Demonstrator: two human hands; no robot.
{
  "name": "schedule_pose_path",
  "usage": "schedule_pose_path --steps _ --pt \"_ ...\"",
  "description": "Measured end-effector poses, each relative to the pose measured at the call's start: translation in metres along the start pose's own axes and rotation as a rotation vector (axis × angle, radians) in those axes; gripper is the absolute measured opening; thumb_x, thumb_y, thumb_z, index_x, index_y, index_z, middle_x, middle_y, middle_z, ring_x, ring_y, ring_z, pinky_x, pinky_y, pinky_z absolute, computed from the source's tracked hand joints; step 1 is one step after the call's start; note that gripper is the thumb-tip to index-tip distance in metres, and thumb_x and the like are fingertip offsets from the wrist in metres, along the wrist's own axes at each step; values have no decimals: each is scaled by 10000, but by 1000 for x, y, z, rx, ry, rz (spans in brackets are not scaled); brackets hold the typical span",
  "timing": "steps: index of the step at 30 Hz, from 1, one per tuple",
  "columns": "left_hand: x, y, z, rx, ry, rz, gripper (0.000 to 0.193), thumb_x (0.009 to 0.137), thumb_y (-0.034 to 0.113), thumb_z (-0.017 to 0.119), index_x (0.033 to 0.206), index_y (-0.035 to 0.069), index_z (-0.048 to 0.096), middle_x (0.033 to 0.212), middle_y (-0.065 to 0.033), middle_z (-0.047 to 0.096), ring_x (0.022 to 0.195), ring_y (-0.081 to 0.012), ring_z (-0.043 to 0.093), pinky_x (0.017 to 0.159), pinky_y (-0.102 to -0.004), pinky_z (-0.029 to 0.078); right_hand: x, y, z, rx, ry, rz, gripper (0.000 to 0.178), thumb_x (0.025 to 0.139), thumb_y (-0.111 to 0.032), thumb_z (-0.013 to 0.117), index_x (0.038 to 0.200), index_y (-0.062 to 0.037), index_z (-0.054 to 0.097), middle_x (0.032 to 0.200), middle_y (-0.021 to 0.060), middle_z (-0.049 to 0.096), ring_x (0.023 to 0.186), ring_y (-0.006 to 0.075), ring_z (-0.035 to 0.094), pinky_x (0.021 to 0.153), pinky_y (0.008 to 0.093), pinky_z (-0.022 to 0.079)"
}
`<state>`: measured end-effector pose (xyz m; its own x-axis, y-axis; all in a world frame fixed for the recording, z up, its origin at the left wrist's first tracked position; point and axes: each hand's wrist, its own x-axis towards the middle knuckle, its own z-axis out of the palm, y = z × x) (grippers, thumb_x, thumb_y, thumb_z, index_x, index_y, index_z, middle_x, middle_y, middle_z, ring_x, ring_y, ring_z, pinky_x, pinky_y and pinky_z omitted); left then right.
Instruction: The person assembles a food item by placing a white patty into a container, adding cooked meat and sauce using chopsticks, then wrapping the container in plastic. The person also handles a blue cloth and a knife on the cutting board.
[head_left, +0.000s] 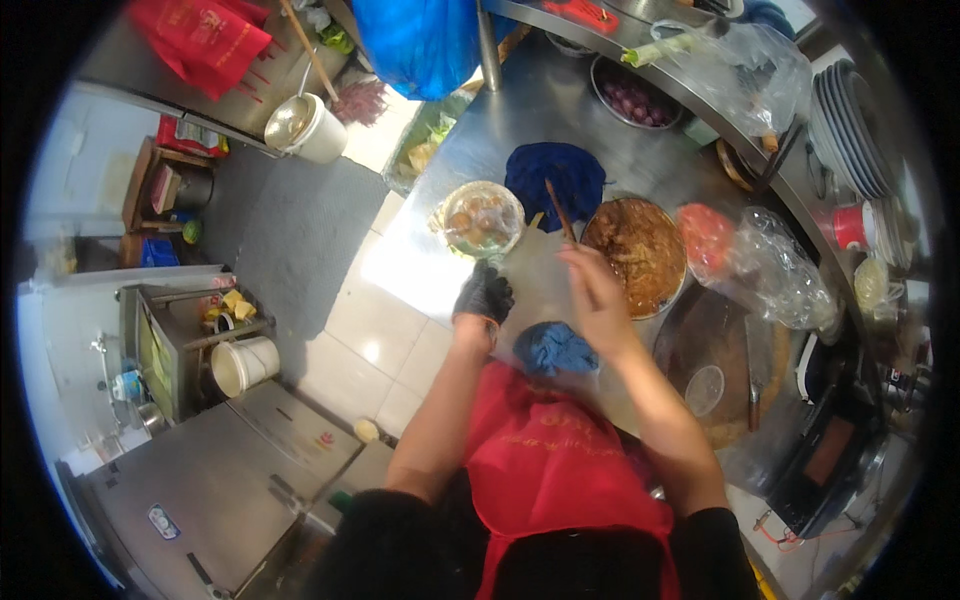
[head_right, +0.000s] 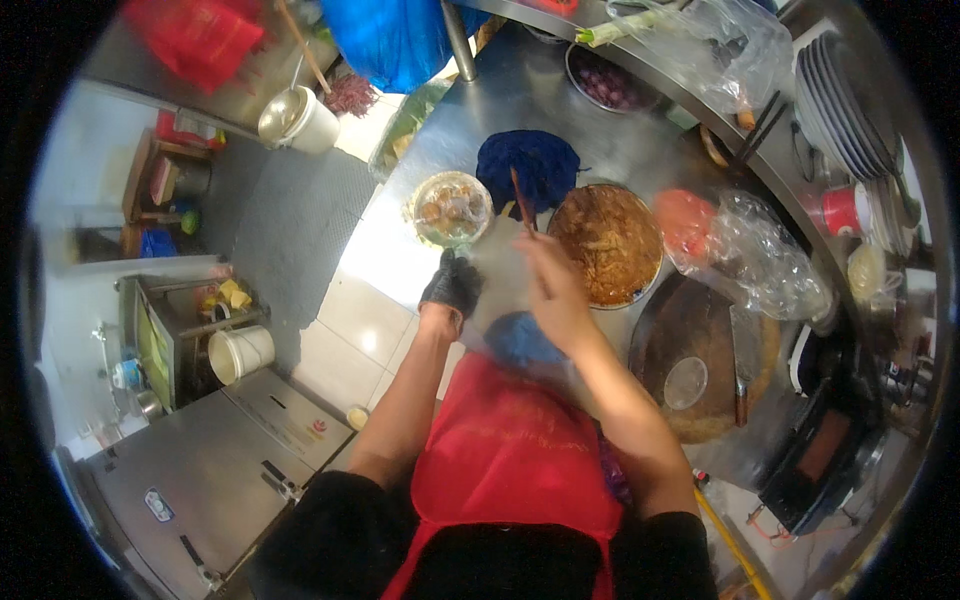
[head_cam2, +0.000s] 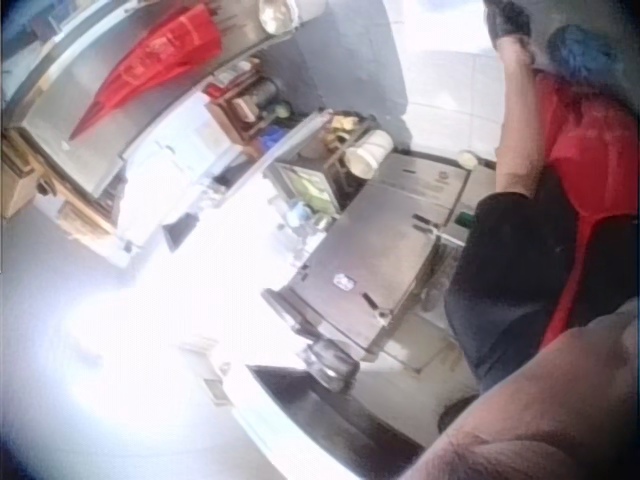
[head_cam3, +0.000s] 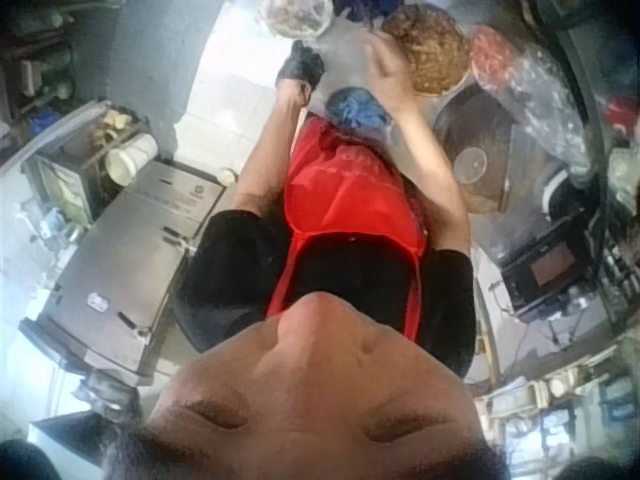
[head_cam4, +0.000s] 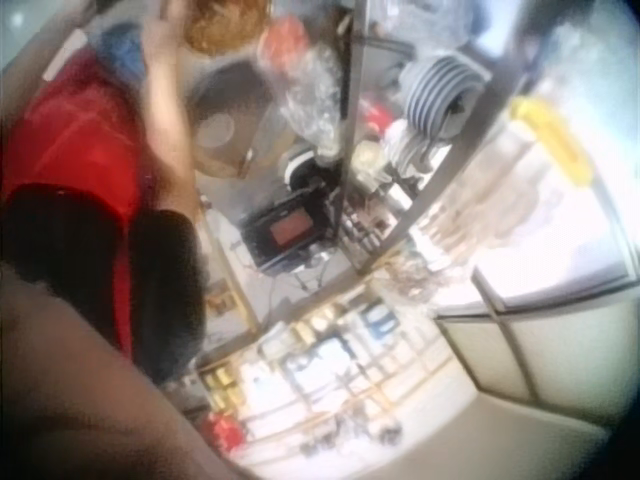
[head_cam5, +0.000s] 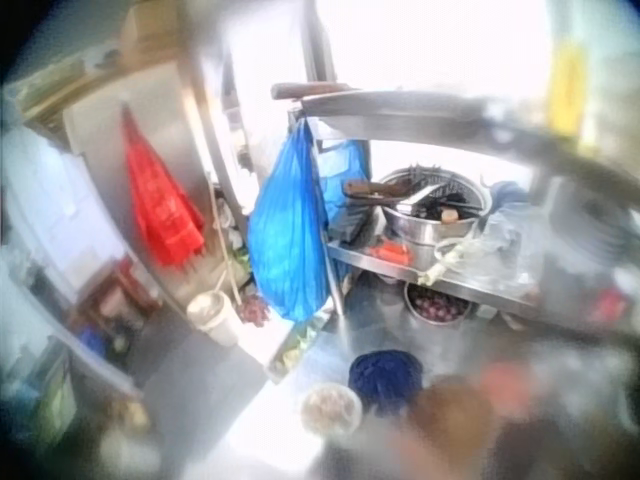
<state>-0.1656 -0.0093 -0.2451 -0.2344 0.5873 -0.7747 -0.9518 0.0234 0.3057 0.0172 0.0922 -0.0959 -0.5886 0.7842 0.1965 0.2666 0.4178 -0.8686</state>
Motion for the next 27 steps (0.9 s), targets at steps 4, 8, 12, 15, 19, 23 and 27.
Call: schedule_pose_path --steps 4,8,12,15,19,23,27 --pt "10 33 12 333 120 143 252 1004 365 647 1005 113 654 774 -60 661 614 -206 604 554 -306 468 27 57 71 -532 -56 -72 277 902 -64 628 1176 -36 647 1358 184 536 1273 404 511 1040 478 457" --pt "22 48 10 783 154 183 291 986 375 645 946 88 669 736 -65 663 581 -191 593 538 -322 456 30 96 109 -760 15 -13 284 849 -94 673 1130 -57 658 1326 160 542 1264 402 499 1042 493 453" --pt "28 48 2 964 209 218 301 993 364 591 947 79 677 743 -80 664 603 -212 604 573 -356 471 34 114 118 -676 91 -135 354 747 -119 776 1076 -60 663 1204 141 566 1148 400 530 960 510 449" --pt "31 52 2 1060 229 273 251 993 319 561 1009 103 687 893 -108 704 765 -266 657 698 -404 517 38 113 117 -667 127 -170 254 781 -85 712 1031 -64 679 1162 111 578 1129 364 538 945 500 466" --pt "34 61 1 1638 164 450 230 983 260 539 1110 148 695 1127 -140 695 1044 -334 645 904 -443 508 43 90 108 -632 246 -248 184 782 -25 700 959 -73 688 1085 103 598 1051 351 565 876 477 470" --pt "41 65 -18 2383 36 554 285 984 224 509 1205 166 679 1177 -151 688 1131 -346 628 956 -436 499 66 63 99 -618 116 -330 236 768 -30 703 1001 -61 682 1095 103 594 1066 329 562 883 452 479" --pt "43 70 -46 2276 -145 996 265 1002 250 515 1174 151 690 1162 -119 705 1097 -328 647 927 -425 508 103 42 104 -582 16 -497 248 773 -49 686 1021 -51 674 1103 90 595 1090 308 560 894 426 493"
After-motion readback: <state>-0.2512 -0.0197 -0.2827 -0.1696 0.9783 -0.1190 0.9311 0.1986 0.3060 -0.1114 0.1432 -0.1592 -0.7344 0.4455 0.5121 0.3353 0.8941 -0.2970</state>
